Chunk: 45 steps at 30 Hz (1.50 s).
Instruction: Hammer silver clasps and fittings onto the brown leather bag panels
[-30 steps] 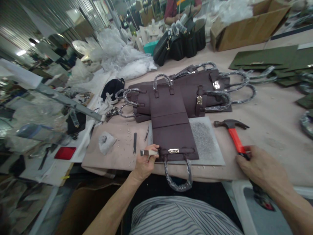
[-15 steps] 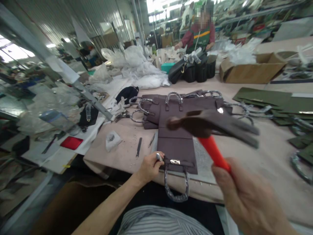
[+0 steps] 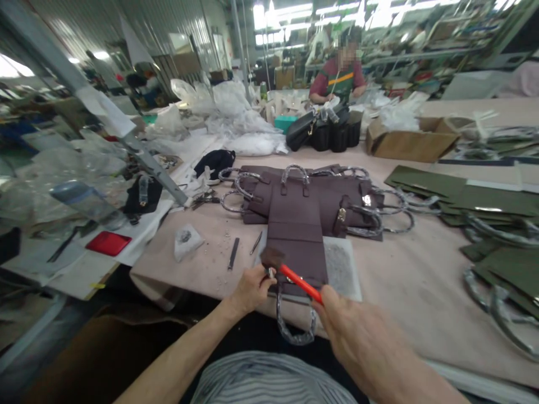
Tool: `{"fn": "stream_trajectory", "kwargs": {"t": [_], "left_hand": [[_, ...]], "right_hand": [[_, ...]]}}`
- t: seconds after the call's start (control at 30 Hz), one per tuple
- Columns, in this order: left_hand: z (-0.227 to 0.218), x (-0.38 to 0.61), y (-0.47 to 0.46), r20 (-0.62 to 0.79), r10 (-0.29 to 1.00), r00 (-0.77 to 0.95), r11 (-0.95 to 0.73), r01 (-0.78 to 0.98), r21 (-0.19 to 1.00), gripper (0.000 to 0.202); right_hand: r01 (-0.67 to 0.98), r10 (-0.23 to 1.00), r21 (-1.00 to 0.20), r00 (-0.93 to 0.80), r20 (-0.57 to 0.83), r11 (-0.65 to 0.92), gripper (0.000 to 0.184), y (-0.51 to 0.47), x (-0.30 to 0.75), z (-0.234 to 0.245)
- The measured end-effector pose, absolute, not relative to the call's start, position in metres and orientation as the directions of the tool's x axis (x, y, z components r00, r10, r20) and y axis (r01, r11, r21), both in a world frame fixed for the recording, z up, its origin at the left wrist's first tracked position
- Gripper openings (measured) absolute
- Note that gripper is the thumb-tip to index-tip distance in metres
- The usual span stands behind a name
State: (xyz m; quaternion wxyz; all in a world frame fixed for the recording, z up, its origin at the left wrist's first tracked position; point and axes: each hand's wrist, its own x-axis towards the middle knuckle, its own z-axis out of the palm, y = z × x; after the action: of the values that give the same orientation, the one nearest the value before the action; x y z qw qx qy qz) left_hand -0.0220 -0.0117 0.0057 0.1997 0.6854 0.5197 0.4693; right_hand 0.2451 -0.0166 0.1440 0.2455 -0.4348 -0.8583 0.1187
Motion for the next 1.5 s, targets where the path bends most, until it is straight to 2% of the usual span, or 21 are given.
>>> {"fn": "stream_trajectory", "kwargs": {"t": [0.07, 0.13, 0.2, 0.27, 0.3, 0.37, 0.47, 0.57, 0.63, 0.7, 0.73, 0.8, 0.87, 0.93, 1.03, 1.1, 1.2, 1.27, 1.37, 1.43, 1.5], "left_hand": [[0.004, -0.023, -0.012, 0.416, 0.909, 0.021, -0.363, 0.533, 0.765, 0.014], [0.004, -0.024, -0.013, 0.423, 0.906, 0.023, -0.374, 0.513, 0.773, 0.016], [0.003, -0.025, -0.013, 0.442, 0.897, 0.029, -0.399, 0.488, 0.776, 0.017], [0.004, -0.027, -0.013, 0.448, 0.893, 0.048, -0.415, 0.475, 0.776, 0.018], [0.004, -0.027, -0.013, 0.45, 0.891, 0.06, -0.422, 0.475, 0.772, 0.017], [0.006, -0.029, -0.013, 0.445, 0.892, 0.082, -0.426, 0.483, 0.765, 0.016], [0.008, -0.032, -0.015, 0.443, 0.89, 0.105, -0.431, 0.509, 0.745, 0.015], [0.009, -0.035, -0.016, 0.457, 0.881, 0.12, -0.445, 0.534, 0.719, 0.016], [0.009, -0.035, -0.017, 0.456, 0.882, 0.118, -0.439, 0.557, 0.705, 0.016], [0.009, -0.036, -0.018, 0.458, 0.881, 0.114, -0.434, 0.579, 0.69, 0.014], [0.01, -0.035, -0.018, 0.462, 0.879, 0.119, -0.438, 0.586, 0.682, 0.013], [0.011, -0.035, -0.018, 0.47, 0.869, 0.154, -0.463, 0.586, 0.664, 0.011], [0.012, -0.034, -0.019, 0.461, 0.866, 0.195, -0.482, 0.572, 0.664, 0.012], [0.01, -0.034, -0.02, 0.444, 0.883, 0.153, -0.449, 0.551, 0.703, 0.011], [0.004, -0.035, -0.026, 0.351, 0.931, -0.105, -0.264, 0.472, 0.841, 0.011], [0.003, -0.037, -0.031, 0.302, 0.929, -0.211, -0.19, 0.429, 0.883, 0.013], [0.009, -0.036, -0.036, 0.402, 0.91, -0.106, -0.309, 0.476, 0.824, 0.011], [0.016, -0.034, -0.033, 0.408, 0.91, -0.081, -0.324, 0.476, 0.817, 0.013], [0.02, -0.033, -0.022, 0.186, 0.932, -0.31, -0.112, 0.241, 0.964, 0.024], [0.018, -0.035, -0.017, 0.029, 0.91, -0.415, -0.005, 0.06, 0.998, 0.033], [0.019, -0.037, -0.017, 0.015, 0.906, -0.422, 0.008, 0.052, 0.999, 0.032]], "right_hand": [[0.705, 0.813, -0.41, -0.536, 0.227, 0.579, 0.04, -0.013, 0.25, 0.141], [0.764, 0.878, -0.449, -0.466, 0.112, 0.463, 0.04, -0.002, 0.267, 0.139], [0.821, 0.955, -0.53, -0.29, -0.066, 0.213, 0.041, 0.013, 0.291, 0.131], [0.801, 0.946, -0.584, -0.075, -0.315, -0.131, 0.042, 0.026, 0.317, 0.116], [0.78, 0.928, -0.58, 0.003, -0.372, -0.235, 0.041, 0.031, 0.33, 0.105], [0.814, 0.932, -0.51, 0.103, -0.347, -0.279, 0.04, 0.038, 0.351, 0.082], [0.906, 0.976, -0.378, 0.135, -0.169, -0.191, 0.034, 0.044, 0.365, 0.053], [0.926, 0.996, -0.365, 0.09, -0.022, -0.092, 0.027, 0.046, 0.35, 0.037], [0.901, 0.992, -0.422, -0.055, 0.11, 0.096, 0.032, 0.045, 0.326, 0.03], [0.786, 0.917, -0.48, -0.289, 0.274, 0.391, 0.038, 0.041, 0.296, 0.024], [0.733, 0.872, -0.474, -0.383, 0.304, 0.487, 0.04, 0.039, 0.282, 0.021], [0.676, 0.818, -0.461, -0.482, 0.315, 0.576, 0.042, 0.033, 0.261, 0.014], [0.664, 0.814, -0.472, -0.496, 0.304, 0.58, 0.043, 0.03, 0.251, 0.009], [0.652, 0.824, -0.506, -0.482, 0.298, 0.564, 0.043, 0.029, 0.25, 0.006], [0.636, 0.836, -0.548, -0.471, 0.282, 0.543, 0.044, 0.031, 0.256, 0.005], [0.629, 0.84, -0.566, -0.471, 0.267, 0.533, 0.047, 0.031, 0.258, 0.005], [0.625, 0.847, -0.582, -0.466, 0.257, 0.521, 0.049, 0.031, 0.257, 0.007], [0.624, 0.85, -0.589, -0.462, 0.253, 0.514, 0.049, 0.03, 0.256, 0.008], [0.627, 0.857, -0.597, -0.458, 0.238, 0.501, 0.05, 0.03, 0.254, 0.008], [0.632, 0.863, -0.602, -0.45, 0.228, 0.489, 0.049, 0.029, 0.254, 0.007], [0.63, 0.868, -0.612, -0.447, 0.219, 0.478, 0.049, 0.03, 0.255, 0.007]]}}
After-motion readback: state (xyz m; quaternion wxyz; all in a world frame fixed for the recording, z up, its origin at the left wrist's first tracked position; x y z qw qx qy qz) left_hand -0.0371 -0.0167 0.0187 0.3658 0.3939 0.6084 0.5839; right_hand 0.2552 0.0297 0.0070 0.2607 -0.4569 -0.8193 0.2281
